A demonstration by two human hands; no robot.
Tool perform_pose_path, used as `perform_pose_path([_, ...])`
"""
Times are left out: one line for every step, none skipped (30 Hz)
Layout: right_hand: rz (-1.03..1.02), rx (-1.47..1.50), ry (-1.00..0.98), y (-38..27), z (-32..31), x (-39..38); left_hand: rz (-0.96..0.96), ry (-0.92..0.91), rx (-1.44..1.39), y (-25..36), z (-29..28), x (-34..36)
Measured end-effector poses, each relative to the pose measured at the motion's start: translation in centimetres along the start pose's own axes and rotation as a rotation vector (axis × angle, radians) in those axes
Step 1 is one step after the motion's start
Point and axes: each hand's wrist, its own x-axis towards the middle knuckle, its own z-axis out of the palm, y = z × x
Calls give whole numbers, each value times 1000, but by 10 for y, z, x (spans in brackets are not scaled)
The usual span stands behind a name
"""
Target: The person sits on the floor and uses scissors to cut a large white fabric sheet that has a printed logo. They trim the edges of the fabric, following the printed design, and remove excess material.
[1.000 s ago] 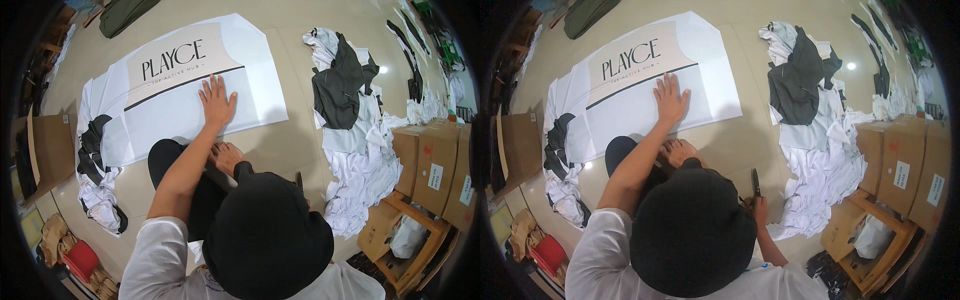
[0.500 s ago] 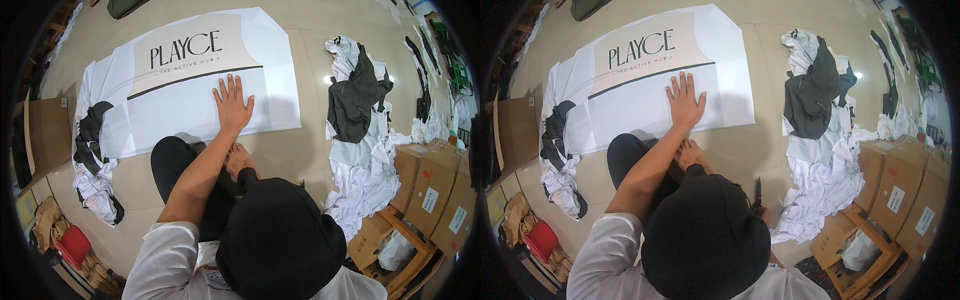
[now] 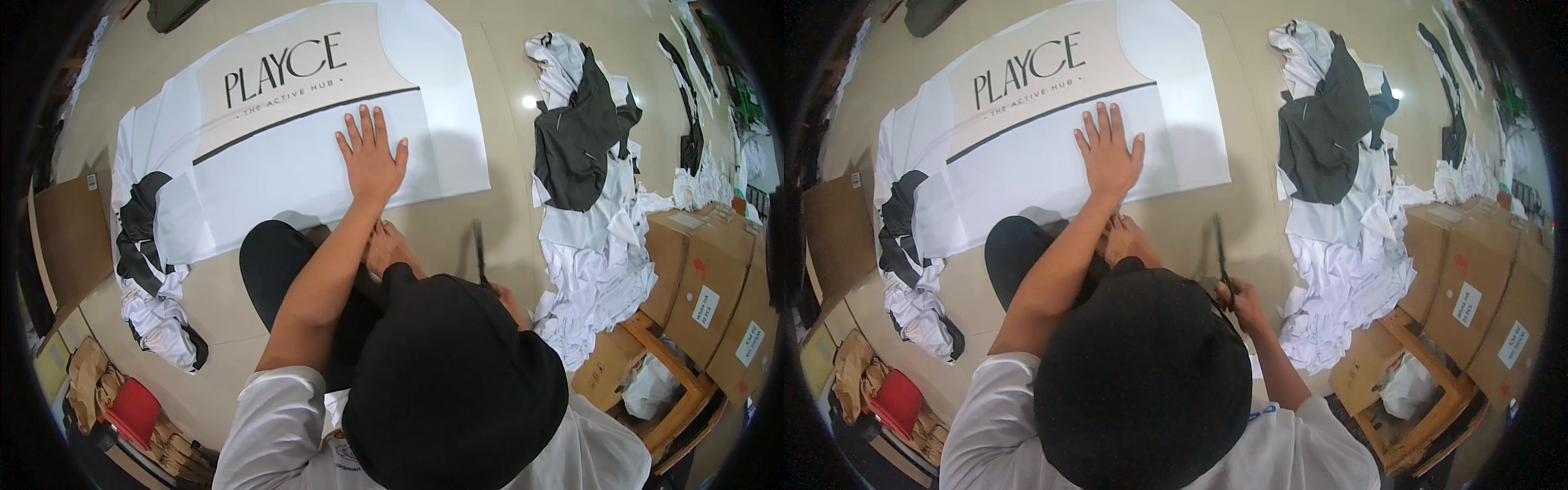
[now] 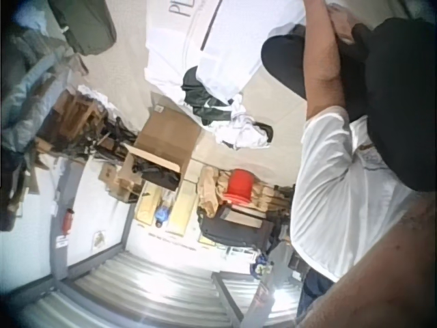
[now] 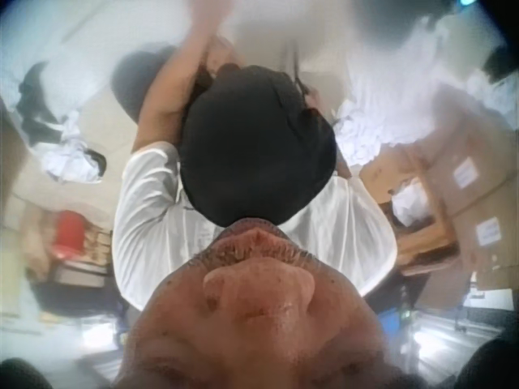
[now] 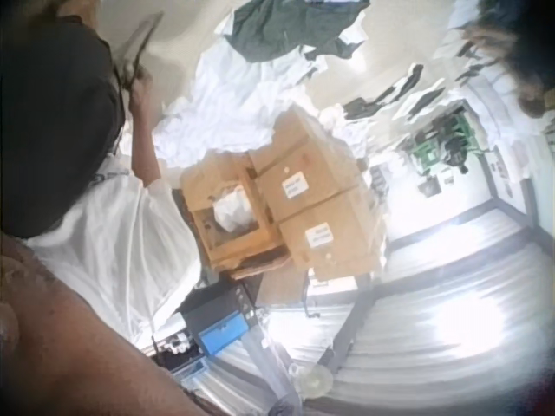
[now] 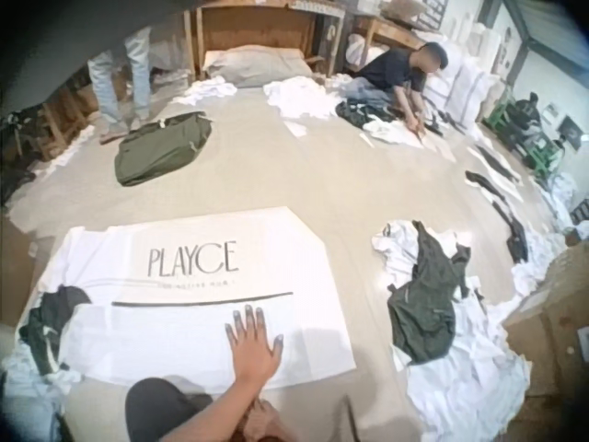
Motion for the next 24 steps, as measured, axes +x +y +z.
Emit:
perform_pose_path([-12, -23, -23, -9, 7, 4, 10, 4, -6, 2, 2, 0])
perform_pose_path([-17, -14, -44, -11, 15, 12, 15, 9, -5, 1, 3, 0])
perform_pose_path([-28, -5, -57, -12, 21, 19, 27, 19, -9, 1, 6, 2])
perform_pose_path([-38, 4, -71, -13, 26, 25, 40, 24, -88, 0, 8, 3])
perform_pose_path([-35, -16, -64, -17, 32, 31, 27, 32, -94, -1, 8, 4])
perform_pose_path([-31, -36, -55, -23, 38, 35, 15, 39, -100, -1, 5, 5])
perform_pose_path([-28, -56, -46, -26, 42, 39, 4, 47, -106, -1, 2, 7])
perform_pose_path([-67, -45, -50, -28, 47, 44, -3, 70, -123, -6, 1, 11])
perform_pose_path([-69, -33, -59, -29, 52, 48, -22, 68, -89, -11, -1, 12])
perform_pose_path([-72, -20, -66, -31, 56, 51, -40, 67, -55, -15, -3, 13])
perform_pose_path([-78, -8, -64, -34, 58, 54, -52, 68, -29, -17, -2, 16])
perform_pose_path([-70, -16, -70, -35, 59, 56, -64, 69, -26, -20, -1, 18])
perform_pose_path([-62, -23, -74, -36, 60, 58, -74, 69, -23, -23, -1, 20])
perform_pose_path([-55, -28, -78, -37, 60, 59, -82, 70, -21, -25, 0, 21])
perform_pose_path([-60, -14, -80, -39, 62, 60, -85, 61, -37, -26, 1, 22])
perform_pose_path([-64, 1, -82, -40, 64, 60, -86, 51, -53, -27, 2, 22])
perform_pose_path([-69, 19, -81, -41, 66, 60, -84, 39, -70, -28, 2, 21])
perform_pose_path([-72, 42, -85, -40, 66, 61, -81, 37, -62, -28, 3, 21])
perform_pose_path([-75, 64, -90, -38, 66, 63, -78, 35, -55, -28, 4, 21])
perform_pose_path([-79, 86, -96, -37, 67, 66, -77, 34, -46, -27, 4, 20])
perform_pose_path([-76, 92, -87, -35, 68, 69, -71, 40, -22, -27, 4, 20])
perform_pose_path([-73, 98, -77, -34, 69, 72, -66, 46, 2, -26, 4, 20])
perform_pose_path([-66, 100, -71, -36, 70, 72, -66, 49, 26, -25, 5, 19])
perform_pose_path([-58, 94, -64, -38, 70, 71, -62, 52, 30, -25, 6, 19])
